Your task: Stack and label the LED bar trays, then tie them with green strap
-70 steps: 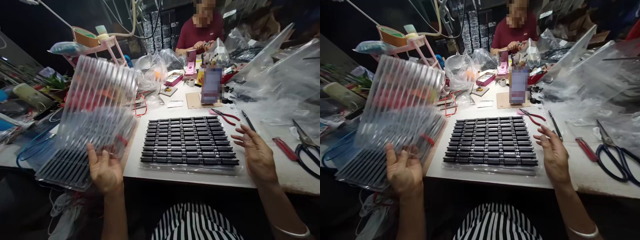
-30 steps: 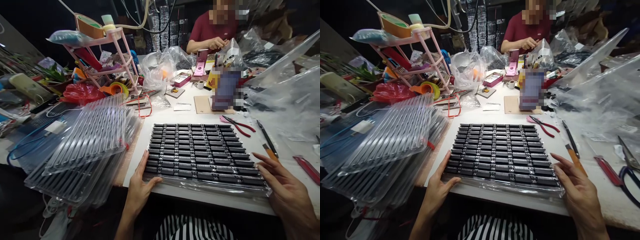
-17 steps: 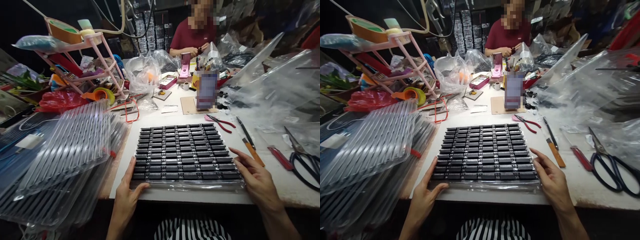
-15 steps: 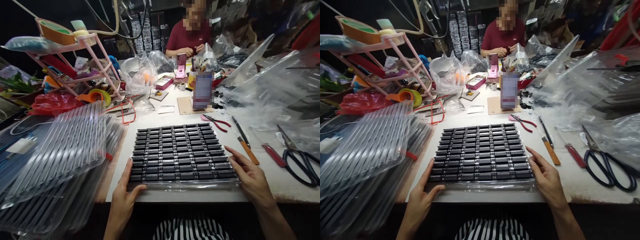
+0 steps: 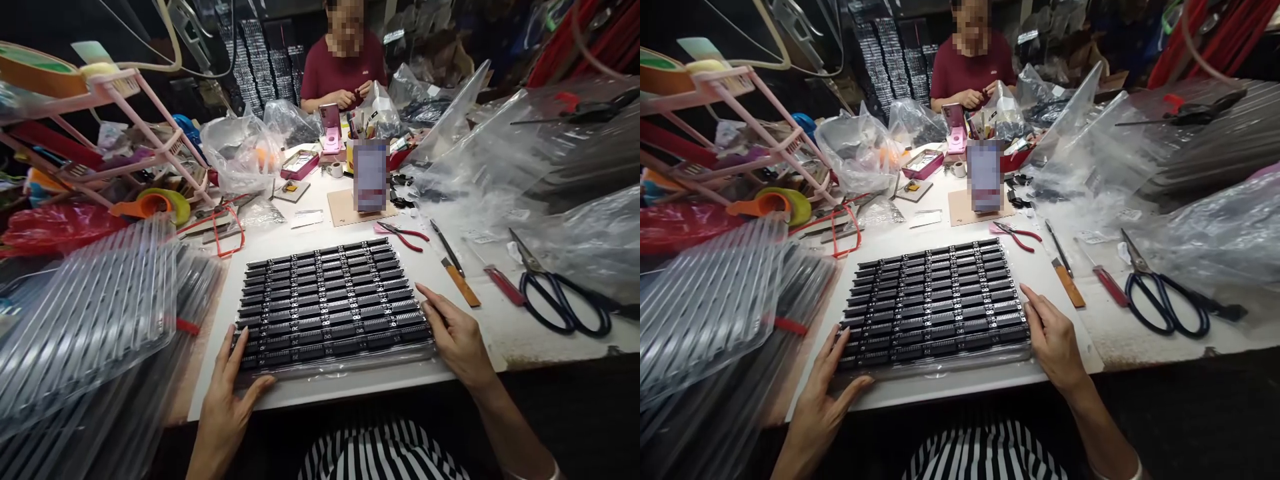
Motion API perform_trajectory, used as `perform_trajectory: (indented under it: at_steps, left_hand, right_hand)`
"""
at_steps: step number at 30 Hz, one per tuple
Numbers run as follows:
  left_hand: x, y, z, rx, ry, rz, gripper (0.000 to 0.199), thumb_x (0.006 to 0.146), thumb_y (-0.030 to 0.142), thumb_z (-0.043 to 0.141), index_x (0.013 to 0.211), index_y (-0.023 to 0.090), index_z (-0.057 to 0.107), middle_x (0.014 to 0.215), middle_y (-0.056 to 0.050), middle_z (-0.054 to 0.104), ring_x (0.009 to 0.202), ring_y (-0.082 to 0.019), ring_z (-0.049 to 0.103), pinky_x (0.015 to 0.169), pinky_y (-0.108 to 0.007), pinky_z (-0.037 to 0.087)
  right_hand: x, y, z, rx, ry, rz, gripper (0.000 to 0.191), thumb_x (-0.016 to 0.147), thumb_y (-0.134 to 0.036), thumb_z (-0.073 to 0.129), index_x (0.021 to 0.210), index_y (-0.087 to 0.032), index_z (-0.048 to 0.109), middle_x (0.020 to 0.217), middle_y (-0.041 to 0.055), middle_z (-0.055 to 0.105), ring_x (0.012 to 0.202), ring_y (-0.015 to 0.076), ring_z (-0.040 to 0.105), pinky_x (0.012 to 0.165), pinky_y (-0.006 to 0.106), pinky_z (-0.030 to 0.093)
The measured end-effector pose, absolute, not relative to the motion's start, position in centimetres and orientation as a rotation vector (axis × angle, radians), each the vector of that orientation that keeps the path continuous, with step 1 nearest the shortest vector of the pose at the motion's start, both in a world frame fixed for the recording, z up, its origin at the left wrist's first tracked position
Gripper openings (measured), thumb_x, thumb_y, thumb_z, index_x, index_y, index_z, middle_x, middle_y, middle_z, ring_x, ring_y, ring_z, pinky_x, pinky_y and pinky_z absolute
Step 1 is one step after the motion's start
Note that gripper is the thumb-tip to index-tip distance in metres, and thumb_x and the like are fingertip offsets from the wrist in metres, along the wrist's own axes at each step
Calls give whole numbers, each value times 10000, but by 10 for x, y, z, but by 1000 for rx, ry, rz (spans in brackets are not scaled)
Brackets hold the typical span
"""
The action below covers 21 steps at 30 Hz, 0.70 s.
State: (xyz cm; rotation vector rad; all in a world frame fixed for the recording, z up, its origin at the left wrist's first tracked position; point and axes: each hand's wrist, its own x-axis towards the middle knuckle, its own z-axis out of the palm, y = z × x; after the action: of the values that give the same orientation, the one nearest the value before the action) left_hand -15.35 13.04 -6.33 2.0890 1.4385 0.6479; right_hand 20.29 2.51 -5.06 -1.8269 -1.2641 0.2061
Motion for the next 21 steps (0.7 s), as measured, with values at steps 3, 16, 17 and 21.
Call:
perform_trajectory:
  at_steps: [3, 16, 17, 21]
  left_hand:
    - [-150, 130, -62, 2072, 1458, 668, 687, 838, 449, 598, 1445, 402, 278, 1553, 16, 223, 1413, -241, 240, 1158, -470, 193]
    - [-149, 129, -62, 2091, 1447, 688, 653, 856, 435, 582, 1442, 392, 297, 1548, 12, 240, 1411, -229, 249, 1162, -453, 194]
    - [-149, 129, -62, 2096, 1446, 686, 648, 860, 430, 578, 1443, 388, 297, 1548, 9, 240, 1411, -229, 248, 1162, -453, 194]
    - [-149, 129, -62, 2104, 1438, 688, 648, 865, 424, 569, 1449, 369, 294, 1549, -3, 236, 1413, -231, 241, 1165, -450, 185]
  right_hand:
    - [202, 24, -51, -1839, -1276, 185, 354, 968, -319, 423, 1238, -158, 587, 1141, 75, 634, 1046, 214, 598, 921, 346, 492]
    - [204, 16, -52, -1801, -1332, 277, 352, 978, -296, 402, 1260, -162, 566, 1158, 71, 618, 1073, 214, 569, 973, 364, 447]
    - [204, 15, -52, -1799, -1333, 287, 356, 980, -297, 398, 1268, -165, 560, 1153, 72, 618, 1077, 216, 566, 977, 370, 444]
    - [204, 12, -52, -1793, -1332, 299, 365, 981, -300, 382, 1286, -188, 547, 1171, 71, 608, 1101, 225, 551, 980, 388, 443]
